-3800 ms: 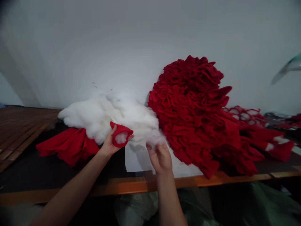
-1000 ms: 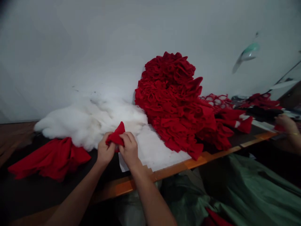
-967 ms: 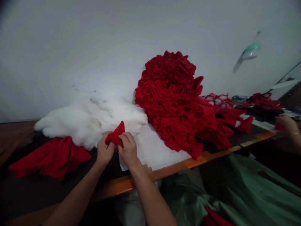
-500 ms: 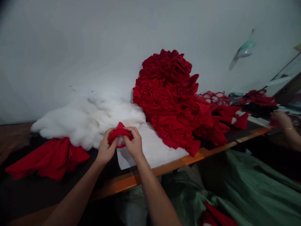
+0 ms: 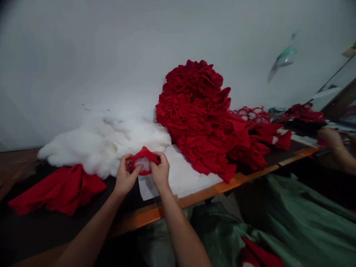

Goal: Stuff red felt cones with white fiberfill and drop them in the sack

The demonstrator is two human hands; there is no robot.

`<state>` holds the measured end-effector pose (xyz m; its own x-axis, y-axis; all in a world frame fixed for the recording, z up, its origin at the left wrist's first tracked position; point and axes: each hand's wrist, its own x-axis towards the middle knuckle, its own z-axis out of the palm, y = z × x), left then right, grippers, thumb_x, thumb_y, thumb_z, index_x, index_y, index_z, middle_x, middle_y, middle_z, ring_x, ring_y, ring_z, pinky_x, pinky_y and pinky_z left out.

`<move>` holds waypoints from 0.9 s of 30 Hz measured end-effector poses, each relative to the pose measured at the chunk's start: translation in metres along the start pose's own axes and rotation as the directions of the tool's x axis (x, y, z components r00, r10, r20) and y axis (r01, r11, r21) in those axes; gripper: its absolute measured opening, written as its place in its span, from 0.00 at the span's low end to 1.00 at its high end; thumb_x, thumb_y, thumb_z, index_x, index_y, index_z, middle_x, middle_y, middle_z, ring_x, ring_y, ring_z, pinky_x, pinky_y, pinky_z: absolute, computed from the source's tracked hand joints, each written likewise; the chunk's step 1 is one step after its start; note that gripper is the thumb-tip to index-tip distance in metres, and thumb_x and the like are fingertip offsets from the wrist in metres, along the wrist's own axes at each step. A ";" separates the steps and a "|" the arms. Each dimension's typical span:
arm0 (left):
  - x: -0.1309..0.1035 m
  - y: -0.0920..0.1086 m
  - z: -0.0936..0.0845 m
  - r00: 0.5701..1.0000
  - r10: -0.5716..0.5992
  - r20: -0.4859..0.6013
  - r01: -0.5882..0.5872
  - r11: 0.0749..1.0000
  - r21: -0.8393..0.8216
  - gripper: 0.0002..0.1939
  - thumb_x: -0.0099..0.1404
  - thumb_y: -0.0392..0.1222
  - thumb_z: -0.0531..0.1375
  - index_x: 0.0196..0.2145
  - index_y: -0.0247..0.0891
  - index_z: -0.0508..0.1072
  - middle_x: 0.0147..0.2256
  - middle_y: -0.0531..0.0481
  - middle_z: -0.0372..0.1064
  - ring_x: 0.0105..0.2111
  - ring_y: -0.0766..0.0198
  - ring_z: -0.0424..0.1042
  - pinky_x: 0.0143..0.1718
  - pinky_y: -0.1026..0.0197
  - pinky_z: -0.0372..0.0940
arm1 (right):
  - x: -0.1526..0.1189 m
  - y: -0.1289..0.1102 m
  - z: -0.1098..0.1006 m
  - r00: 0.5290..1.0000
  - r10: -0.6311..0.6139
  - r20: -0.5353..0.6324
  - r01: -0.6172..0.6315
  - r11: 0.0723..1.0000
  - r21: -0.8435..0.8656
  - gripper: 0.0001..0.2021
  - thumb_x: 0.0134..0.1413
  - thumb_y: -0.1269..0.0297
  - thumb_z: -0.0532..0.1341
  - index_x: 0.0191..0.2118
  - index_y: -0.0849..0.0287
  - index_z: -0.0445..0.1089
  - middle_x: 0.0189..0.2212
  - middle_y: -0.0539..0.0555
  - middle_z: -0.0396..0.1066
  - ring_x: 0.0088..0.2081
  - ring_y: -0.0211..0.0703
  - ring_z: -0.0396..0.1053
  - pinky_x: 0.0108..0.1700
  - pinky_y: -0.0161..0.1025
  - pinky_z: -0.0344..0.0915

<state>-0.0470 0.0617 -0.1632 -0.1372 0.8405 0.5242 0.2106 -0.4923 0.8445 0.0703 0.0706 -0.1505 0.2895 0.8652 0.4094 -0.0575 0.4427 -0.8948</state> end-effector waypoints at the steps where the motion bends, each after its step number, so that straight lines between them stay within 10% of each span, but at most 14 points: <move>1: 0.000 0.000 0.001 1.000 -0.019 -0.020 0.019 1.000 0.005 0.16 0.52 0.39 0.59 0.39 0.39 0.62 0.32 0.51 0.66 0.32 0.64 0.68 0.34 0.63 0.62 | -0.001 -0.001 0.000 1.000 0.014 0.002 -0.014 1.000 0.004 0.08 0.38 0.70 0.57 0.31 0.59 0.65 0.26 0.47 0.66 0.29 0.38 0.63 0.33 0.35 0.61; 4: -0.001 0.002 0.001 0.991 -0.066 -0.120 0.072 0.997 0.041 0.12 0.51 0.38 0.59 0.35 0.39 0.64 0.27 0.54 0.65 0.27 0.67 0.65 0.32 0.64 0.60 | -0.003 -0.001 0.002 0.999 0.047 0.000 -0.047 0.999 0.026 0.07 0.38 0.69 0.58 0.30 0.59 0.65 0.25 0.47 0.65 0.28 0.37 0.62 0.31 0.34 0.60; 7: 0.002 0.008 0.000 0.983 -0.149 -0.105 0.116 0.955 -0.271 0.19 0.47 0.40 0.63 0.37 0.41 0.64 0.30 0.54 0.64 0.30 0.67 0.65 0.34 0.65 0.61 | 0.001 -0.001 0.003 0.992 0.111 -0.059 -0.102 0.985 0.138 0.08 0.36 0.69 0.59 0.29 0.59 0.65 0.24 0.46 0.65 0.26 0.35 0.61 0.28 0.33 0.58; 10: 0.005 0.016 -0.002 0.902 -0.385 0.196 0.409 0.613 -0.676 0.23 0.48 0.52 0.63 0.39 0.38 0.65 0.35 0.49 0.67 0.36 0.62 0.67 0.37 0.59 0.64 | 0.007 -0.003 0.005 0.977 0.185 -0.106 -0.144 0.940 0.308 0.09 0.34 0.69 0.60 0.29 0.58 0.64 0.24 0.45 0.64 0.25 0.34 0.60 0.27 0.32 0.58; 12: 0.006 0.021 -0.002 0.768 -0.456 0.450 0.607 0.294 -0.738 0.25 0.51 0.59 0.58 0.38 0.34 0.67 0.35 0.44 0.69 0.38 0.56 0.69 0.39 0.52 0.65 | 0.007 -0.004 0.006 0.974 0.217 -0.062 -0.181 0.916 0.357 0.10 0.34 0.68 0.60 0.29 0.58 0.64 0.24 0.45 0.65 0.25 0.34 0.61 0.28 0.32 0.59; 14: 0.007 0.023 -0.003 0.722 -0.466 0.511 0.625 0.123 -0.771 0.23 0.55 0.56 0.56 0.37 0.32 0.69 0.35 0.42 0.71 0.38 0.55 0.70 0.40 0.52 0.65 | 0.000 -0.004 0.007 0.976 0.218 0.024 -0.215 0.932 0.293 0.10 0.36 0.67 0.60 0.31 0.59 0.64 0.26 0.47 0.65 0.27 0.35 0.62 0.30 0.34 0.61; 20: 0.013 0.018 -0.006 0.751 -0.638 0.170 0.396 0.230 -0.889 0.06 0.57 0.36 0.58 0.35 0.35 0.69 0.32 0.50 0.73 0.35 0.66 0.72 0.41 0.63 0.66 | -0.040 -0.007 0.006 0.985 -0.146 -0.097 0.129 0.977 -0.168 0.09 0.49 0.65 0.56 0.39 0.57 0.65 0.38 0.54 0.64 0.38 0.40 0.63 0.41 0.40 0.63; 27: 0.001 0.013 0.002 0.865 -0.485 0.133 0.373 0.442 -0.816 0.18 0.46 0.39 0.65 0.36 0.37 0.69 0.35 0.50 0.73 0.37 0.63 0.72 0.44 0.60 0.66 | -0.044 -0.005 0.026 0.971 -0.159 0.177 0.168 0.985 -0.038 0.15 0.49 0.70 0.55 0.45 0.54 0.66 0.43 0.55 0.65 0.47 0.43 0.63 0.48 0.42 0.63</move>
<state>-0.0422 0.0569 -0.1523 -0.0924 0.9953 0.0294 -0.7473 -0.0889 0.6585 0.0333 0.0363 -0.1595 0.1209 0.8116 0.5716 0.0280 0.5728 -0.8192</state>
